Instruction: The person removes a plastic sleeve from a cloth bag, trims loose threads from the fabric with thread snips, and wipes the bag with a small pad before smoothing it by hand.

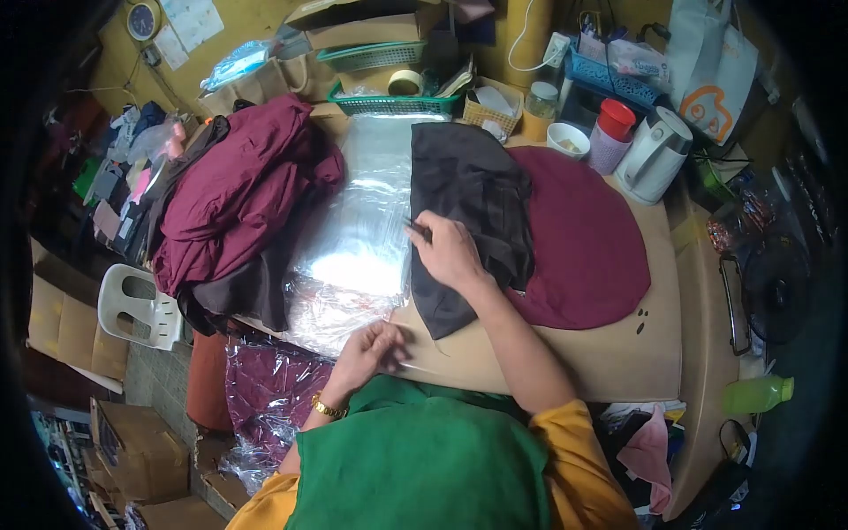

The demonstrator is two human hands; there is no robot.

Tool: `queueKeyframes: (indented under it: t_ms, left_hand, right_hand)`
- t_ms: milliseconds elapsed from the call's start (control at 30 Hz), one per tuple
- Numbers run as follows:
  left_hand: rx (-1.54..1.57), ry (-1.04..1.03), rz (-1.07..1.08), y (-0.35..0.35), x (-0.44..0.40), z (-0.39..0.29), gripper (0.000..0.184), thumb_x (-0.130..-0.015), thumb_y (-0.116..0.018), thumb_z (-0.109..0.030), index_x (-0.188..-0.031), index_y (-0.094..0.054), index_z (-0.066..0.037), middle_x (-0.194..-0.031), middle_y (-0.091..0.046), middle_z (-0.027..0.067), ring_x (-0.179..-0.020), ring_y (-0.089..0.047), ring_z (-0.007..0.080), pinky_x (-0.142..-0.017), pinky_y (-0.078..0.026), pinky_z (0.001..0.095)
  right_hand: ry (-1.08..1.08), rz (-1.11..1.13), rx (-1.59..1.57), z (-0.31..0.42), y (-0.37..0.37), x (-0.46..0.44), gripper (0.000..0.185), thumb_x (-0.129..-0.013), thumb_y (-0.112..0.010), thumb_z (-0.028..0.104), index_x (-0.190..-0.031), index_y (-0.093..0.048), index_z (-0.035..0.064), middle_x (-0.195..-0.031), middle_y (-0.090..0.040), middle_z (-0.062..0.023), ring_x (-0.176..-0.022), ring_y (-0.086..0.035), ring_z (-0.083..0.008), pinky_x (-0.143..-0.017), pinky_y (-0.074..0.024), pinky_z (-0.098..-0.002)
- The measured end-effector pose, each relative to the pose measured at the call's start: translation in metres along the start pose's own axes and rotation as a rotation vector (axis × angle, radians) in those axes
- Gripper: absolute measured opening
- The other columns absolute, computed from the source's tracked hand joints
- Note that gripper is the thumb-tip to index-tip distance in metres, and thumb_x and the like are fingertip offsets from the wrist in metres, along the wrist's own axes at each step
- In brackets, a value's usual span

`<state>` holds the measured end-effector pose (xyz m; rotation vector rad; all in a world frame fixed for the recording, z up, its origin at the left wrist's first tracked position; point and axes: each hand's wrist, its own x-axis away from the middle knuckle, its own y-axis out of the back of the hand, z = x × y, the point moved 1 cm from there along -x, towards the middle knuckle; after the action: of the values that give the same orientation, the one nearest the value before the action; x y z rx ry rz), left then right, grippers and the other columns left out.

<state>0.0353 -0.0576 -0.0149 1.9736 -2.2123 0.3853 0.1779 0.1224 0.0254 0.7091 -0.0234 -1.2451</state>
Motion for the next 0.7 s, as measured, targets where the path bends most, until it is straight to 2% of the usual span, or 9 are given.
queueKeyframes:
  t_ms: [67,167,300,333,433,500,533,633,700]
  left_hand:
    - [0.288,-0.060,-0.140,-0.013,-0.009,-0.001,0.032,-0.100,-0.058,-0.017,-0.121,-0.046,0.004,-0.097,-0.065,0.0097,-0.083,-0.070,0.0150,-0.058,-0.056,0.0240]
    - [0.280,-0.055,-0.136,-0.048,-0.030,-0.011,0.038,-0.098,-0.062,-0.020,-0.120,-0.046,0.005,-0.088,-0.064,0.0072,-0.077,-0.070,0.0143,-0.056,-0.055,0.0242]
    - [0.259,0.078,0.140,-0.054,-0.054,0.004,0.026,-0.096,-0.065,-0.022,-0.106,-0.058,0.000,-0.070,-0.058,0.0003,-0.051,-0.053,0.0081,-0.047,-0.040,0.0232]
    - [0.121,0.053,0.113,-0.048,-0.046,-0.004,0.021,-0.096,-0.066,-0.021,-0.085,-0.060,-0.004,-0.064,-0.054,-0.0035,-0.052,-0.045,0.0046,-0.047,-0.034,0.0228]
    - [-0.249,0.015,0.188,-0.013,-0.034,-0.009,0.026,-0.094,-0.068,-0.021,-0.077,-0.056,-0.005,-0.066,-0.053,-0.0044,-0.057,-0.044,0.0031,-0.050,-0.035,0.0227]
    - [-0.390,-0.015,0.193,0.000,-0.024,-0.018,0.018,-0.095,-0.066,-0.017,-0.088,-0.063,-0.001,-0.072,-0.056,-0.0046,-0.063,-0.045,0.0029,-0.055,-0.038,0.0221]
    - [-0.321,-0.115,0.185,0.002,-0.021,-0.014,0.015,-0.096,-0.064,-0.014,-0.091,-0.063,0.000,-0.075,-0.056,-0.0045,-0.065,-0.046,0.0031,-0.058,-0.039,0.0219]
    - [-0.264,-0.174,0.086,0.002,-0.008,-0.027,0.014,-0.098,-0.060,-0.012,-0.093,-0.063,0.001,-0.078,-0.059,-0.0036,-0.068,-0.049,0.0038,-0.063,-0.042,0.0218]
    - [-0.266,-0.107,-0.072,-0.001,-0.002,-0.044,0.016,-0.100,-0.057,-0.011,-0.092,-0.062,0.001,-0.080,-0.061,-0.0018,-0.072,-0.054,0.0046,-0.067,-0.045,0.0221]
  right_hand:
    - [-0.023,0.108,0.051,0.026,0.014,0.015,0.028,-0.096,-0.062,0.021,-0.084,-0.060,-0.0043,-0.074,-0.065,-0.0084,-0.066,-0.056,-0.0133,-0.065,-0.0462,-0.0300]
    - [0.048,0.007,-0.160,0.023,0.011,0.027,0.025,-0.097,-0.062,0.019,-0.085,-0.060,-0.0040,-0.072,-0.063,-0.0093,-0.066,-0.055,-0.0103,-0.064,-0.0467,-0.0291]
    - [0.085,-0.054,-0.143,0.026,0.020,0.038,0.023,-0.097,-0.063,0.017,-0.086,-0.060,-0.0035,-0.071,-0.062,-0.0081,-0.068,-0.055,-0.0085,-0.064,-0.0463,-0.0282]
    - [0.054,-0.034,-0.106,0.021,0.024,0.039,0.023,-0.097,-0.063,0.017,-0.086,-0.060,-0.0030,-0.073,-0.063,-0.0080,-0.069,-0.056,-0.0088,-0.064,-0.0464,-0.0279]
    - [-0.035,0.028,-0.047,0.000,0.027,0.042,0.016,-0.095,-0.064,0.015,-0.095,-0.065,-0.0008,-0.075,-0.063,-0.0078,-0.071,-0.055,-0.0083,-0.065,-0.0460,-0.0274]
    - [0.214,0.177,-0.207,0.003,0.021,0.044,0.022,-0.093,-0.065,0.013,-0.112,-0.066,0.0020,-0.075,-0.063,-0.0083,-0.069,-0.051,-0.0074,-0.065,-0.0454,-0.0270]
    - [0.099,0.398,-0.253,0.026,0.027,0.047,0.036,-0.091,-0.066,0.012,-0.126,-0.062,0.0050,-0.079,-0.066,-0.0097,-0.071,-0.055,-0.0087,-0.067,-0.0465,-0.0288]
    - [0.172,0.751,-0.102,0.030,0.006,0.048,0.027,-0.088,-0.070,0.016,-0.111,-0.064,0.0022,-0.078,-0.065,-0.0132,-0.071,-0.058,-0.0131,-0.067,-0.0470,-0.0314]
    - [0.138,0.779,-0.042,0.023,-0.001,0.040,0.021,-0.089,-0.070,0.017,-0.096,-0.062,-0.0007,-0.074,-0.062,-0.0123,-0.068,-0.054,-0.0130,-0.064,-0.0457,-0.0313]
